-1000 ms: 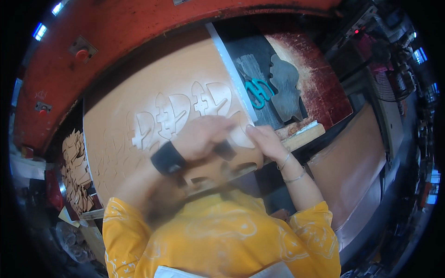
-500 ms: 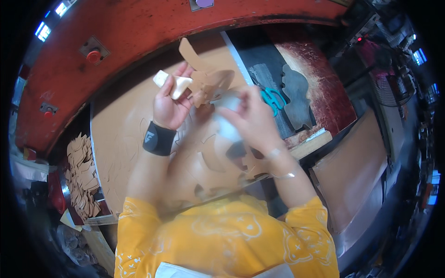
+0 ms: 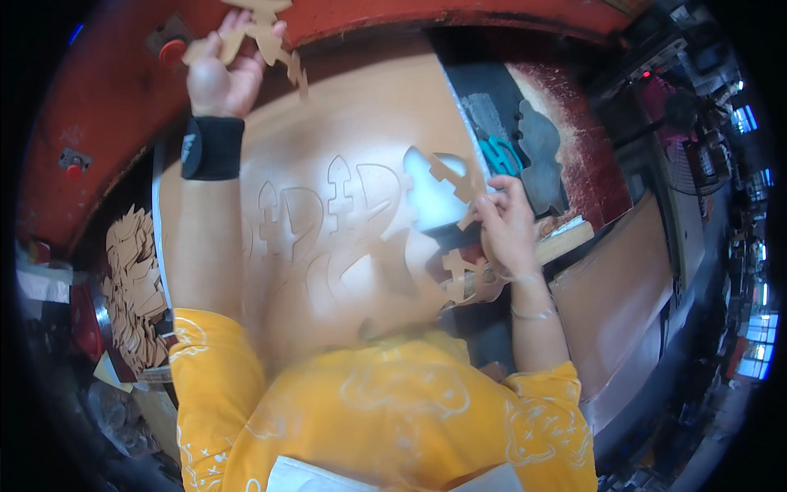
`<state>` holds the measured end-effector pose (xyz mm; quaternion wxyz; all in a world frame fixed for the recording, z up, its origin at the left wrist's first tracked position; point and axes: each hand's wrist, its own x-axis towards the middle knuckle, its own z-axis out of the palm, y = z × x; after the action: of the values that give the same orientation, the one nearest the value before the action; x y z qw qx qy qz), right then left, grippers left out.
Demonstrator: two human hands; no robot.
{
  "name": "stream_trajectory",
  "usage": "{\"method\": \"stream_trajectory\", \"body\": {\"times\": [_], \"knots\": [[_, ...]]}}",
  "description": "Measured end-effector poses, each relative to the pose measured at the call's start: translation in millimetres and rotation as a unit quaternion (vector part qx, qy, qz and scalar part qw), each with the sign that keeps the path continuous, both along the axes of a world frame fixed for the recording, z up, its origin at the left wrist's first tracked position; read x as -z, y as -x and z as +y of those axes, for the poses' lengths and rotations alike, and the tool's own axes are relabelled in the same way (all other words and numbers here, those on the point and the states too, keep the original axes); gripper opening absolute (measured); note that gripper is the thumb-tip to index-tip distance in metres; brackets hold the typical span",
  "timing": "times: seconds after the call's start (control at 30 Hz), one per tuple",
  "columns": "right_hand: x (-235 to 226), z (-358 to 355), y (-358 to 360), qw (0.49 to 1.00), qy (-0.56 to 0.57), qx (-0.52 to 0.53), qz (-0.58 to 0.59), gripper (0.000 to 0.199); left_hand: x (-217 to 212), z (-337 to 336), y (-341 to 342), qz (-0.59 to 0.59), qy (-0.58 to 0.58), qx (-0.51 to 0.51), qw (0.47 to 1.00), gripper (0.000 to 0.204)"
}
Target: The person operates a die-cutting machine to cut shapes from cardboard. They place a template on the material, press a button to activate the machine, and then remove the cut pieces, stacking them on the side.
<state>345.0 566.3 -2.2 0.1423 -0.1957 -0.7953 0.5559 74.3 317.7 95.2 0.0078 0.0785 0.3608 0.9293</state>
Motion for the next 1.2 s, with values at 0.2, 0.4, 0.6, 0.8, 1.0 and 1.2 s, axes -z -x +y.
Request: {"method": "stream_trajectory", "body": {"times": [0.2,0.4,0.6,0.8,1.0,1.2], "knots": [[-4,-13,-20,0.871,0.280,-0.290,-0.281,0.043,33,-15,-73,0.373,0.352,0.109,0.852,0.041],[51,-23,19,0.716,0.489,-0.387,-0.313,0.057,118,-34,-175,0.496,0.431,0.291,0.695,0.041],[54,-40,9,0.672,0.611,-0.337,-0.249,0.056,118,-43,-189,0.565,0.504,0.268,0.596,0.062],[42,-42,-1,0.638,0.680,-0.302,-0.197,0.043,118,-35,-181,0.581,0.486,0.281,0.589,0.065],[6,-37,-8,0.867,0.291,-0.314,-0.254,0.047,79,-21,-147,0.078,0.426,0.259,0.863,0.032],[-53,-36,-14,0.973,-0.105,-0.159,-0.129,0.017,51,-55,-47,-0.150,0.083,0.073,0.983,0.035]]}}
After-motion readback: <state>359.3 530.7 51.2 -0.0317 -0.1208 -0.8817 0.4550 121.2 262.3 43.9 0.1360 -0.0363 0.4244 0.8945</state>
